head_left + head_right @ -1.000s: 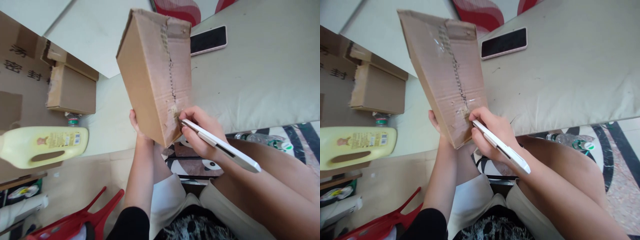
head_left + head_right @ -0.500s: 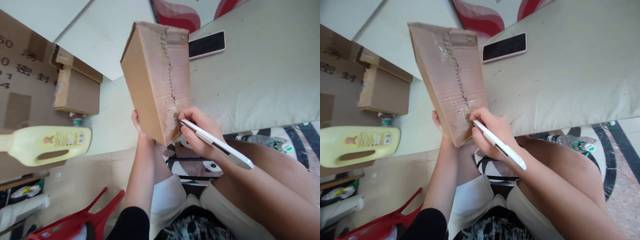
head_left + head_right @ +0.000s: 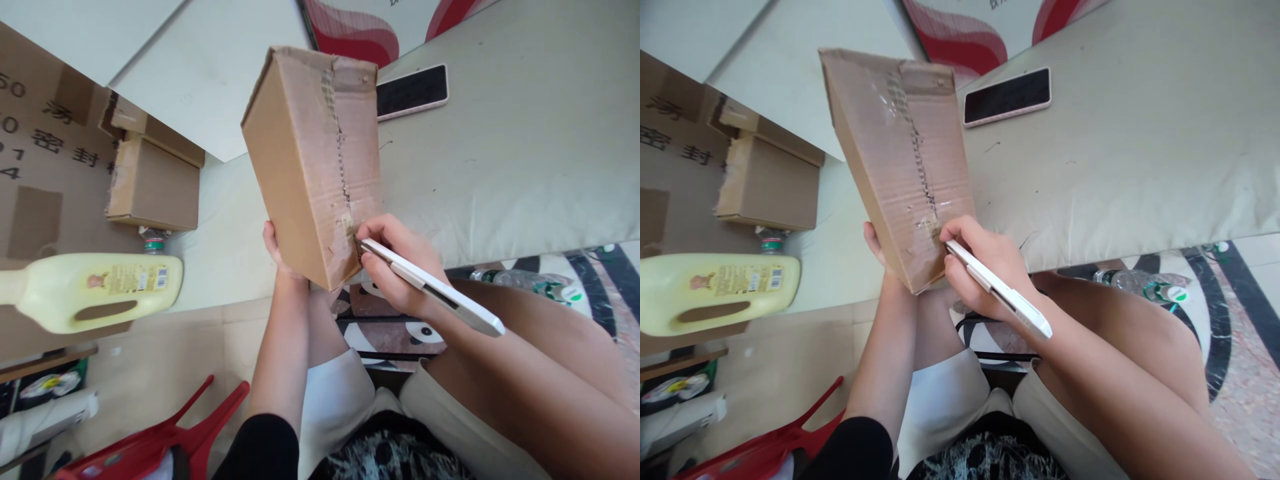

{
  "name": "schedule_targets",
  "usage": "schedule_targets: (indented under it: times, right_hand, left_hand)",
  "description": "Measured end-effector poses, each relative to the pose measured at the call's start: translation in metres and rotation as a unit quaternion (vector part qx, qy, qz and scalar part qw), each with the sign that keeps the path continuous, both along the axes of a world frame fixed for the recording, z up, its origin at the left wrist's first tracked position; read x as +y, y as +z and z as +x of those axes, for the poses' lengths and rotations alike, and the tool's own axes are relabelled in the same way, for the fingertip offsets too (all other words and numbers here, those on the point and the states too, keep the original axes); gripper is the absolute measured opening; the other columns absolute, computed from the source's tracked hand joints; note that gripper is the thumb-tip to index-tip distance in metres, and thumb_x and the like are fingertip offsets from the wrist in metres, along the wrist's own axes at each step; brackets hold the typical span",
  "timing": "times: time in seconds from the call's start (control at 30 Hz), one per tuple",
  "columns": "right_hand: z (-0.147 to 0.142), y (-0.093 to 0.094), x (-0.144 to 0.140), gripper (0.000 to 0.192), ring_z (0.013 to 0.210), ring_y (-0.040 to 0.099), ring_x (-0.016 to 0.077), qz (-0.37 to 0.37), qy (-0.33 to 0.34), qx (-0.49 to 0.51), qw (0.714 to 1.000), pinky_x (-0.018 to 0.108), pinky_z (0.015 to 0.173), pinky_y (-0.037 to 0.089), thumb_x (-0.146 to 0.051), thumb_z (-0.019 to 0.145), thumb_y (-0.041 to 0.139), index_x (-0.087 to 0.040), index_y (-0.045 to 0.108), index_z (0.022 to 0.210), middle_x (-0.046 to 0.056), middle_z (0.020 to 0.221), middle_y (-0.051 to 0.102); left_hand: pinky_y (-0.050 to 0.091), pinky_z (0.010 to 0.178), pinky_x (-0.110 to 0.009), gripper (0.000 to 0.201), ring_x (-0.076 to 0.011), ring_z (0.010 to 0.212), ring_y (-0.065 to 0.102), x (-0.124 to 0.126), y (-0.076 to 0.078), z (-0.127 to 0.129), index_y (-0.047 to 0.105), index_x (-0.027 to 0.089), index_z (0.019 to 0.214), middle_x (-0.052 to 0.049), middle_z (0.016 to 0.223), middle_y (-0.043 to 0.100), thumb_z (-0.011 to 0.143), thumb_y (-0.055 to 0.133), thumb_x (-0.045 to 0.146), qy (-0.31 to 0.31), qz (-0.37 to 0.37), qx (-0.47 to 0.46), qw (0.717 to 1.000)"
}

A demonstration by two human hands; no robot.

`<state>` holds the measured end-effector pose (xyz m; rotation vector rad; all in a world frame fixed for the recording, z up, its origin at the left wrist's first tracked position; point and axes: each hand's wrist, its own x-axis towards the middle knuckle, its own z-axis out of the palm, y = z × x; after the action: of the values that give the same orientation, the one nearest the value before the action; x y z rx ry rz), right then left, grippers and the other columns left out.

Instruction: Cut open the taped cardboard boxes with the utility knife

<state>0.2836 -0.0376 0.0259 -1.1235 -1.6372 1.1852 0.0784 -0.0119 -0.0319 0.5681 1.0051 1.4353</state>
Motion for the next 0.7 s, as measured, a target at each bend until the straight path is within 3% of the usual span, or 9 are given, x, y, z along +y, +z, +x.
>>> schedule_targets:
  times: [0.17,0.4,0.7]
  right_hand:
    - [-0.001,0.000,0.002,0.016,0.052,0.048,0.0139,0.004,-0.007,0.004,1.000,0.030,0.057,0.038,-0.022,0.081,0.053,-0.025,0.053,0.097,-0.007,0.061,0.054]
    - [-0.001,0.001,0.006,0.017,0.054,0.050,0.0133,0.006,-0.001,0.005,1.000,0.029,0.058,0.037,-0.024,0.081,0.051,-0.024,0.053,0.099,-0.005,0.065,0.058]
    - [-0.002,-0.003,0.004,0.017,0.052,0.046,0.0126,0.011,-0.014,-0.004,1.000,0.029,0.057,0.038,-0.023,0.083,0.052,-0.024,0.054,0.100,-0.007,0.063,0.055]
  left_hand:
    - [0.047,0.112,-0.055,0.072,-0.0381,0.139,0.052,0.002,-0.001,0.001,0.070,0.026,0.118,-0.008,0.127,0.072,0.078,0.050,0.082,-0.002,0.022,-0.010,1.000]
    - [0.046,0.113,-0.054,0.076,-0.0381,0.141,0.050,0.004,-0.003,-0.006,0.071,0.023,0.119,-0.009,0.135,0.069,0.077,0.048,0.082,0.009,-0.004,-0.010,1.000]
    - [0.046,0.113,-0.053,0.072,-0.0360,0.139,0.053,0.006,-0.009,-0.011,0.070,0.024,0.115,-0.008,0.130,0.071,0.076,0.052,0.082,-0.002,0.002,-0.022,1.000]
